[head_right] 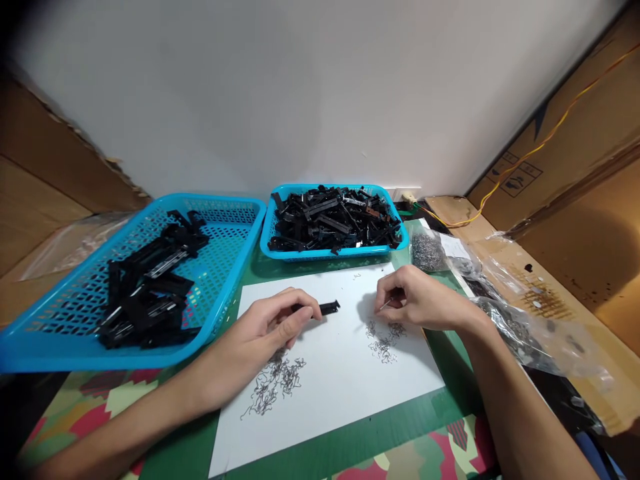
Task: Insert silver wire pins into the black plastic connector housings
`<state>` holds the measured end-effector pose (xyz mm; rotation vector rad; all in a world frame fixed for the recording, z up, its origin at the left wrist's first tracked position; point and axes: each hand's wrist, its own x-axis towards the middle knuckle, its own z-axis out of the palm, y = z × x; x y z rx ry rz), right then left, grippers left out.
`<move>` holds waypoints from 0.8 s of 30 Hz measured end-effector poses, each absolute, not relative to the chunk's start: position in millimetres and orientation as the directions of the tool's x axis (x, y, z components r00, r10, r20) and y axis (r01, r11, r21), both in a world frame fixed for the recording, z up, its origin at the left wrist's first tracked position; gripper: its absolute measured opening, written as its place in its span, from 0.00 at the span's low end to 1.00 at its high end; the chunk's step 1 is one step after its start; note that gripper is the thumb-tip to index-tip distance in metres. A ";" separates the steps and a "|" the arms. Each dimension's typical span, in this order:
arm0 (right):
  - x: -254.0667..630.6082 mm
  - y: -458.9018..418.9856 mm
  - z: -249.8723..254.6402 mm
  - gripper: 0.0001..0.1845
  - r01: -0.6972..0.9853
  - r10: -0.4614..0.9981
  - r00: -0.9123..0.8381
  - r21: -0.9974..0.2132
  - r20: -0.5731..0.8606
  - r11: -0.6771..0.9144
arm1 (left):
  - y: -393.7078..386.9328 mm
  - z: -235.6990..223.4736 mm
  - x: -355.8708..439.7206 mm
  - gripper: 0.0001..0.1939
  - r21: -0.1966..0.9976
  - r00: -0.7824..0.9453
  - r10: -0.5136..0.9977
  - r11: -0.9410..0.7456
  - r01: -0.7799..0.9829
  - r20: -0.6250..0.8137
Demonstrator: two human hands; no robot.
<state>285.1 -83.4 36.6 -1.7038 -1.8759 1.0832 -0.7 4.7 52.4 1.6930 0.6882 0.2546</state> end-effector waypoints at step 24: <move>219.2 -87.6 30.7 0.09 0.519 0.845 -0.233 -0.674 0.482 0.527 | -0.9 49.3 0.3 0.17 0.956 0.823 0.506 0.013 0.293 -0.259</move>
